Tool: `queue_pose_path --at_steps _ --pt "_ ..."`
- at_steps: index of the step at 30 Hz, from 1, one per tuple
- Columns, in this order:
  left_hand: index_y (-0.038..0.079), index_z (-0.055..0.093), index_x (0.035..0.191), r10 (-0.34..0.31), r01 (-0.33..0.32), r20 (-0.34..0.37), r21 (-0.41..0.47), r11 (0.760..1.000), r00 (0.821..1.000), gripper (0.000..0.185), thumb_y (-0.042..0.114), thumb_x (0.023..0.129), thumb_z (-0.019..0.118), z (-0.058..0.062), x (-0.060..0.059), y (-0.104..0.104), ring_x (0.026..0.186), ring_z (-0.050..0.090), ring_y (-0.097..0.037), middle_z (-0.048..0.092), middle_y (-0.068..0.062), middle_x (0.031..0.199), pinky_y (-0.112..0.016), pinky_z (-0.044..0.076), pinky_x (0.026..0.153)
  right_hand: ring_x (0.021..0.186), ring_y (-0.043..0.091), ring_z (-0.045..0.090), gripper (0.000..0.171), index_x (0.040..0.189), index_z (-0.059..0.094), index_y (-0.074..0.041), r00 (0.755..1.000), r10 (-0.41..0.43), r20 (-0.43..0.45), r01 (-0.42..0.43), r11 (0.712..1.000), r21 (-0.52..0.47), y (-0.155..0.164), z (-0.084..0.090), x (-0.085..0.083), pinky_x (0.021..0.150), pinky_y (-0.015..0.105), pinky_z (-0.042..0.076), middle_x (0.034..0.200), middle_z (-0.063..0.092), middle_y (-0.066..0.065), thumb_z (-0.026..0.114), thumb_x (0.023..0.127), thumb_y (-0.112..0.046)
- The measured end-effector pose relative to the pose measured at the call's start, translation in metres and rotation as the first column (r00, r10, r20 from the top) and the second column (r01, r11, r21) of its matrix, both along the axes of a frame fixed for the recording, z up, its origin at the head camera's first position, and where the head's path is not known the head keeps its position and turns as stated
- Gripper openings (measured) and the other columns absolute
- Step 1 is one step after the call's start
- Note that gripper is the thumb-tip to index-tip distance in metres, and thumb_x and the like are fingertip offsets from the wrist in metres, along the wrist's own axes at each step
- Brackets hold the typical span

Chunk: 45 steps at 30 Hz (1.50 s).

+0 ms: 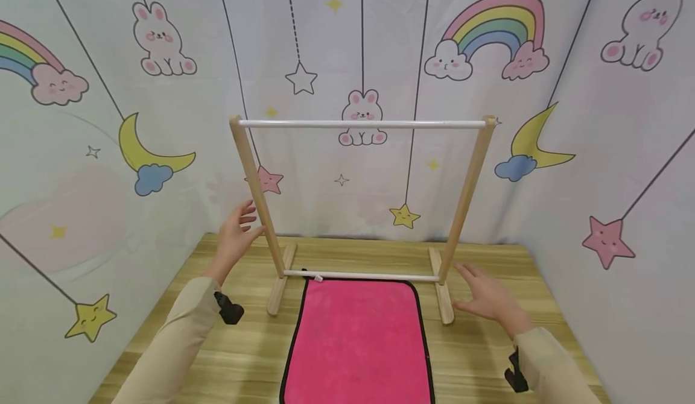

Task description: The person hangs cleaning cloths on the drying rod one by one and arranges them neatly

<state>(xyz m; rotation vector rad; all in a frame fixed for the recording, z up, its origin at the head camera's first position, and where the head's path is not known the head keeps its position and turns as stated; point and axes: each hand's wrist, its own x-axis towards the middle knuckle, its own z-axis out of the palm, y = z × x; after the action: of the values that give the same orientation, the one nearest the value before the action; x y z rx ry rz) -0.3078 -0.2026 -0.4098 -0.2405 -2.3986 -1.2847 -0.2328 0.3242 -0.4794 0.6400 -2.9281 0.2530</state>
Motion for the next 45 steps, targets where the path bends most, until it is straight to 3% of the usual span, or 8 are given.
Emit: queue_pose_path --at_steps 5,17,23,30,37,45 --pt "0.0 0.042 0.131 0.03 -0.029 -0.019 0.059 0.998 0.999 0.057 0.0 0.079 0.067 0.002 -0.003 0.006 0.101 0.056 -0.033 0.054 -0.021 0.118 -0.045 0.049 0.083 0.112 0.046 0.045 0.081 0.134 0.038 0.002 1.0 0.017 -0.003 -0.017 0.998 -0.055 -0.012 -0.002 -0.004 0.089 0.057 0.039 0.126 0.045 0.028 0.072 0.072 -0.038" --pt "-0.001 0.05 0.122 0.14 -0.136 -0.117 0.039 0.99 0.983 0.041 -0.001 0.083 0.062 -0.001 -0.006 0.014 0.092 0.06 -0.03 0.059 -0.019 0.106 -0.042 0.053 0.074 0.111 0.042 0.048 0.075 0.133 0.041 -0.002 0.997 0.062 0.047 -0.054 0.988 -0.147 -0.058 -0.013 -0.016 0.088 0.055 0.042 0.126 0.048 0.026 0.071 0.074 -0.037" --pt "-0.002 0.052 0.12 0.149 -0.146 -0.139 0.033 0.989 0.979 0.037 0.0 0.084 0.061 -0.005 -0.007 0.014 0.091 0.06 -0.03 0.059 -0.019 0.105 -0.042 0.053 0.073 0.116 0.036 0.046 0.075 0.136 0.04 -0.006 0.989 0.062 0.136 -0.035 0.981 -0.191 -0.085 -0.027 -0.022 0.091 0.051 0.041 0.129 0.048 0.019 0.069 0.077 -0.042" --pt "-0.002 0.053 0.117 0.151 -0.149 -0.175 0.025 0.989 0.973 0.033 0.002 0.085 0.06 -0.006 -0.011 0.015 0.089 0.061 -0.029 0.059 -0.018 0.102 -0.042 0.054 0.07 0.114 0.035 0.048 0.065 0.129 0.046 0.0 0.983 0.146 0.107 -0.115 0.962 -0.249 -0.12 -0.049 -0.031 0.092 0.049 0.042 0.123 0.052 0.019 0.072 0.076 -0.028" --pt "-0.001 0.053 0.116 0.141 -0.138 -0.171 0.032 0.99 0.975 0.032 0.004 0.086 0.06 -0.006 -0.013 0.018 0.088 0.06 -0.029 0.059 -0.017 0.101 -0.041 0.054 0.07 0.114 0.035 0.048 0.056 0.125 0.049 0.004 0.965 0.194 0.179 -0.132 0.941 -0.31 -0.15 -0.067 -0.038 0.094 0.048 0.04 0.122 0.053 0.019 0.07 0.078 -0.018" --pt "-0.002 0.054 0.114 0.147 -0.144 -0.209 0.026 0.989 0.967 0.031 0.003 0.085 0.061 -0.005 -0.013 0.018 0.086 0.061 -0.029 0.06 -0.018 0.098 -0.041 0.054 0.069 0.112 0.031 0.049 0.049 0.123 0.05 0.003 0.972 0.182 0.152 -0.126 0.939 -0.319 -0.174 -0.084 -0.04 0.092 0.045 0.042 0.121 0.052 0.017 0.068 0.08 -0.013"
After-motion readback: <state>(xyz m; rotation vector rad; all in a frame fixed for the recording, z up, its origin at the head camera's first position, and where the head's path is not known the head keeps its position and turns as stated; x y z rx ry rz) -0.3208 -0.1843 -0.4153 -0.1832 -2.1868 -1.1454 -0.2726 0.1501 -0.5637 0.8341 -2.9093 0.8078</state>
